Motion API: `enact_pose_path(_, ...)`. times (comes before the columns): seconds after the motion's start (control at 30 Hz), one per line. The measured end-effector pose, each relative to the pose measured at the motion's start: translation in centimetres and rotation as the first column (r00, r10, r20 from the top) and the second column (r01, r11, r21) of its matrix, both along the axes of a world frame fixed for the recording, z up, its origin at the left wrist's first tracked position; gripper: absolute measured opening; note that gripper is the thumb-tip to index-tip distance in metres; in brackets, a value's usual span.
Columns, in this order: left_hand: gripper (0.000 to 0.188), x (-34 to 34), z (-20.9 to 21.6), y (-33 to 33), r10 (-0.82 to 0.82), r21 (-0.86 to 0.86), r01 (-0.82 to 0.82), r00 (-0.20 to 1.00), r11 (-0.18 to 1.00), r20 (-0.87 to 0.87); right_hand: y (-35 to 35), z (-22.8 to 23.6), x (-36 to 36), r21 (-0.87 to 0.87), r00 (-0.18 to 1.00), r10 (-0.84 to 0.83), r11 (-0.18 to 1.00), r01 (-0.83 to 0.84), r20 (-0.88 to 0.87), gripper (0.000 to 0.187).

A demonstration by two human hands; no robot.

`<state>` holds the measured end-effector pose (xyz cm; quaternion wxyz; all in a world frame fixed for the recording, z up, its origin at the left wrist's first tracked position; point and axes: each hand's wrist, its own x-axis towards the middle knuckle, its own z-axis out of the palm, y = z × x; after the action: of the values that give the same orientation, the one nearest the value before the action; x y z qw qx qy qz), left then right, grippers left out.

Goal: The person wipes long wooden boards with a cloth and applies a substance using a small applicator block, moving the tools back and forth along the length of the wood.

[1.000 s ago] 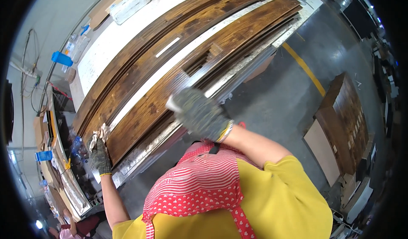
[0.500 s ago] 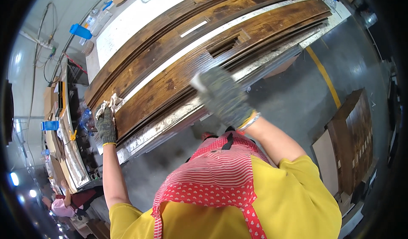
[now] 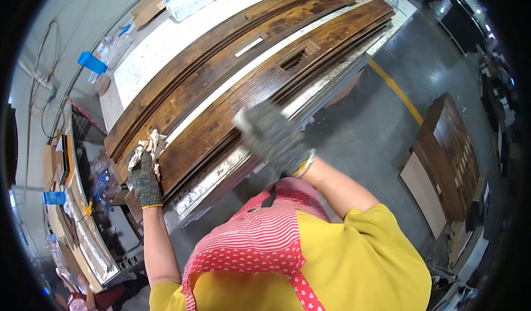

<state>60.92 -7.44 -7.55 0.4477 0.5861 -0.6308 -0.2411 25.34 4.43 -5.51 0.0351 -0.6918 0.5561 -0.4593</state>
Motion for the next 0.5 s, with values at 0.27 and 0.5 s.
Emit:
enact_pose_path(0.27,0.023,0.2,-0.3,0.1,-0.125,-0.035,0.120,0.957,0.992,-0.263,0.0,-1.8,5.0,-0.110,0.961,-0.247,0.966,0.234,-0.124,0.035)
enact_pose_path(0.5,0.024,8.5,5.1,-1.5,-0.004,0.130,0.104,0.795,0.986,-0.607,1.4,0.0,9.5,-0.110,0.963,-0.026,0.994,-0.004,-0.267,0.028)
